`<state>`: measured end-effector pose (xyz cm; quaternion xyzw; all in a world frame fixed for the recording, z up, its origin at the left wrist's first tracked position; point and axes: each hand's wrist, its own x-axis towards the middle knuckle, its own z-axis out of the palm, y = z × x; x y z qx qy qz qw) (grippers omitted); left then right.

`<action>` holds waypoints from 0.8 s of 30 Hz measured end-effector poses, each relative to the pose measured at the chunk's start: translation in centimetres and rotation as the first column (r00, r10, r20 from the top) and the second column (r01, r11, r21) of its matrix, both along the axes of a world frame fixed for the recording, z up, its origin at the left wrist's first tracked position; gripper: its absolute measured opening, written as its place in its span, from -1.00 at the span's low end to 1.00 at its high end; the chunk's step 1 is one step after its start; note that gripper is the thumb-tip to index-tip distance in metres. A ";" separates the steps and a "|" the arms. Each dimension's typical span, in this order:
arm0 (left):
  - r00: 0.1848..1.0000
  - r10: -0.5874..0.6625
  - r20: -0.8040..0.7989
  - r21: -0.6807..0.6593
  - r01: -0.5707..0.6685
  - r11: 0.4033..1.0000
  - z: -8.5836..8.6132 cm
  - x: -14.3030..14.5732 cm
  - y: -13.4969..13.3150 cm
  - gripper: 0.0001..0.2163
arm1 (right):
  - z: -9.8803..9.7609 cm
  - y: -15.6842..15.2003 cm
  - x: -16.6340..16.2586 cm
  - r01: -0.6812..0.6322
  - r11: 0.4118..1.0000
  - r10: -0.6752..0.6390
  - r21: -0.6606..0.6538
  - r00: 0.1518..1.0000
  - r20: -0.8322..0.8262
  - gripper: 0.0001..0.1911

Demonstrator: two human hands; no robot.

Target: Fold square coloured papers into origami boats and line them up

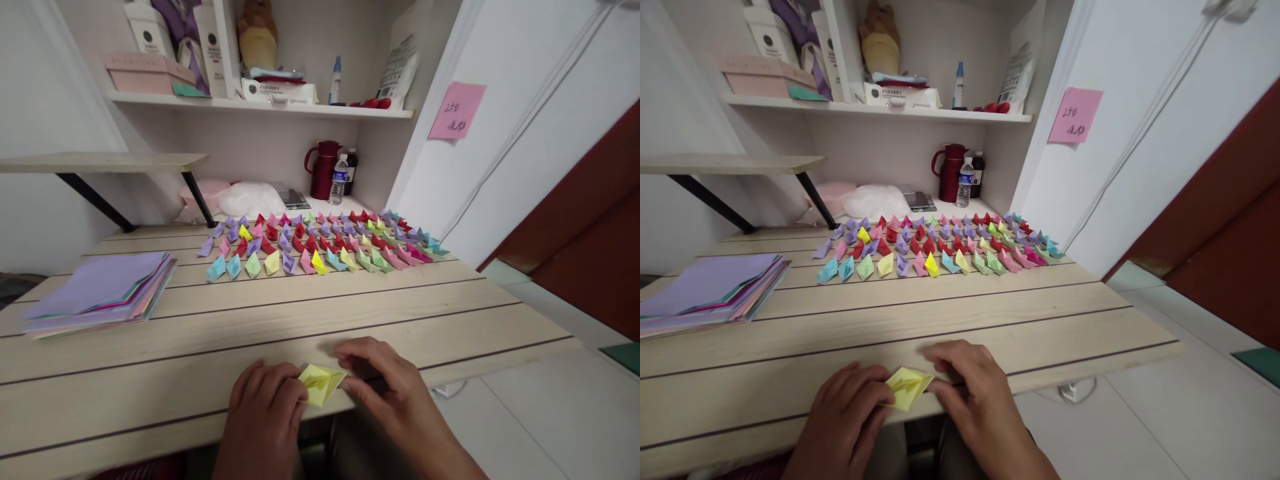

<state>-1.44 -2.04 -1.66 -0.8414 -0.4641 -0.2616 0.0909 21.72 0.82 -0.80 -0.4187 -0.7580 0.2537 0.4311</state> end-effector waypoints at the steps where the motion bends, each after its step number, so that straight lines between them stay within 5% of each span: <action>1: 1.000 -0.003 0.004 -0.007 0.003 1.000 0.0 0.0 0.0 -0.83 | 0.0 0.0 0.1 -0.027 0.999 0.027 0.019 1.000 0.002 -0.66; 8: 0.997 -0.011 0.075 -0.081 0.018 0.997 0.1 -0.1 -0.1 -0.82 | 0.2 0.1 -0.1 -0.088 0.986 0.086 0.138 0.996 0.019 -0.80; 12: 0.976 0.082 0.199 -0.061 -0.072 0.996 -0.4 -0.5 -0.6 -0.66 | -0.1 0.2 -0.2 -0.077 0.987 0.074 0.141 0.997 0.029 -0.83; 24: 0.968 0.133 0.211 0.072 -0.151 0.986 -4.4 1.1 0.0 -0.62 | -0.5 0.3 -0.3 -0.010 0.996 0.008 0.086 1.000 0.023 -0.87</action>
